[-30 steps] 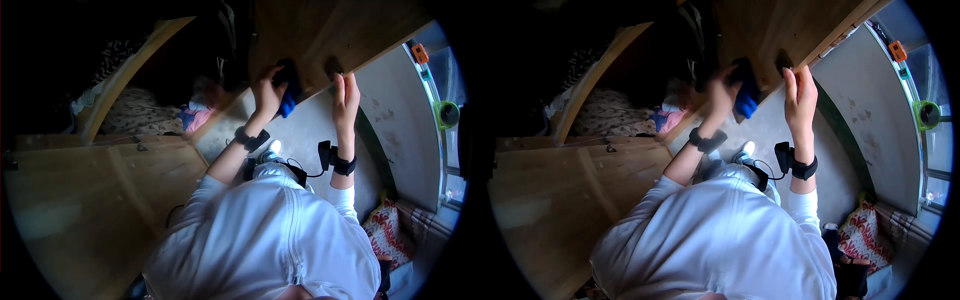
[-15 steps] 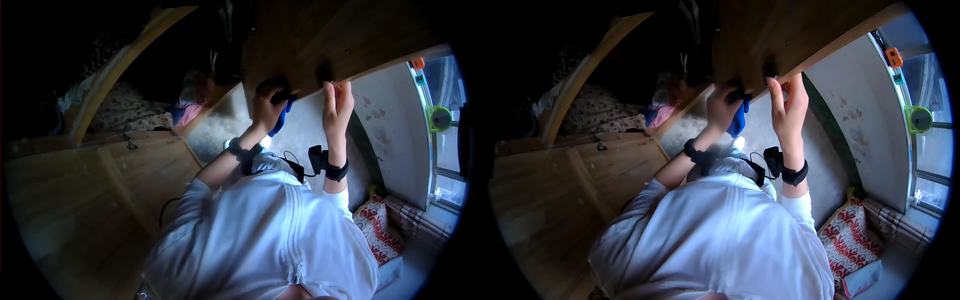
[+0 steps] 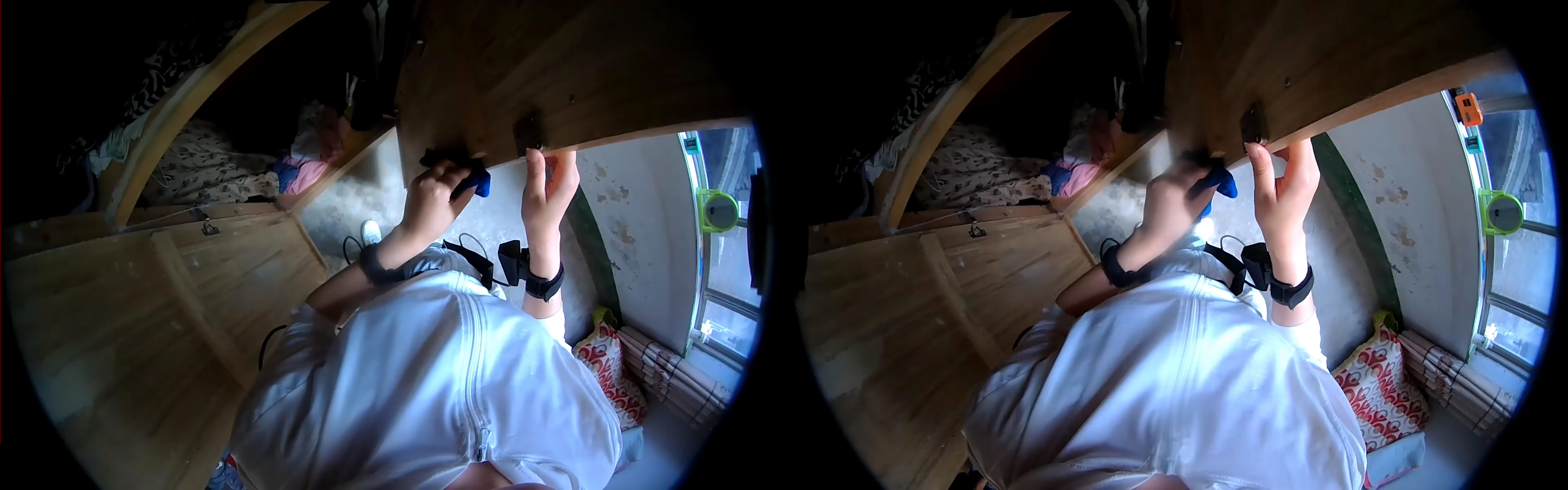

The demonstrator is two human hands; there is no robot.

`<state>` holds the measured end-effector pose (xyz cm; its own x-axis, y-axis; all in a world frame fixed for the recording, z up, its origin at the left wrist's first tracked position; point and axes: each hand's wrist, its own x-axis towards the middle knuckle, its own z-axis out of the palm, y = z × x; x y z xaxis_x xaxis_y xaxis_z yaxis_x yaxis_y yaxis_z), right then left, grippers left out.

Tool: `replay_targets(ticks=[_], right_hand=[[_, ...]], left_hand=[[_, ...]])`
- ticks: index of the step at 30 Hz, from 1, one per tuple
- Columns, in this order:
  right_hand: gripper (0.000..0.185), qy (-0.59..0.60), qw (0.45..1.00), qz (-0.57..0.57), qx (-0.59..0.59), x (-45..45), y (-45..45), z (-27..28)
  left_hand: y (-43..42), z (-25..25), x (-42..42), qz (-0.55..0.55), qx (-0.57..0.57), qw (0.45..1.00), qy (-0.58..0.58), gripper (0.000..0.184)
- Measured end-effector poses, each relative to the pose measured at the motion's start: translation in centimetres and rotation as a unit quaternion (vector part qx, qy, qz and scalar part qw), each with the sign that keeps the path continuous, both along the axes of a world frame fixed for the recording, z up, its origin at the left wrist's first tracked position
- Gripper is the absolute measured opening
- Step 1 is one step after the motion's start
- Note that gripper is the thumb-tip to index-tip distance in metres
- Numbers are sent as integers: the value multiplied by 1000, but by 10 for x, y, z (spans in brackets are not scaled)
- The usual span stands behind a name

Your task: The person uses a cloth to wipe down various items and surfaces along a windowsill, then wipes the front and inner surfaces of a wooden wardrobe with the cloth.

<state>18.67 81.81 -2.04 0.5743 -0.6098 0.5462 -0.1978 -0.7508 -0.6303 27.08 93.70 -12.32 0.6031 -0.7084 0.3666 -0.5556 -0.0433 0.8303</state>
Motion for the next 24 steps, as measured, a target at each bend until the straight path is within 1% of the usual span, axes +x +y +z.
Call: replay_targets(ticks=[3,6,10,11,14,15,16,18,19,20,22,23,24], right_hand=[[25,-2,1000,3,-10,1,0,-1],[23,-1,1000,6,-4,0,-1,-2],[17,-18,1000,1,-13,2,1,-4],[15,-23,1000,-3,-16,2,0,-4],[16,-31,999,-11,14,-2,-3,-6],[17,-31,999,-7,11,-2,-4,-6],[18,-27,999,-15,16,-3,-5,-6],[20,-18,999,-31,27,-6,-7,-7],[23,-10,999,-36,30,-7,-8,-8],[24,-12,999,-35,25,-7,-7,-8],[25,-18,999,-31,15,-4,-6,-8],[25,-21,999,-29,15,-3,-5,-7],[26,-22,999,-26,17,-2,-4,-7]], left_hand=[[8,20,-1,10,-24,999,-27,25],[13,41,-5,-7,-43,999,0,30],[-1,48,-2,31,-69,996,-40,36],[-1,48,-4,21,-51,997,-48,38],[-2,34,-10,18,-27,997,-75,36],[-1,29,-13,5,2,995,-104,32],[-4,15,-16,-4,50,993,-108,31],[-12,-28,-22,-23,147,982,-114,29],[-12,-49,-21,-45,184,979,-74,29],[-7,-59,-18,-67,190,979,-39,28],[3,-58,-11,-79,191,978,-42,29],[4,-57,-8,-98,208,973,-26,32],[7,-50,-6,-81,151,985,-32,32]])
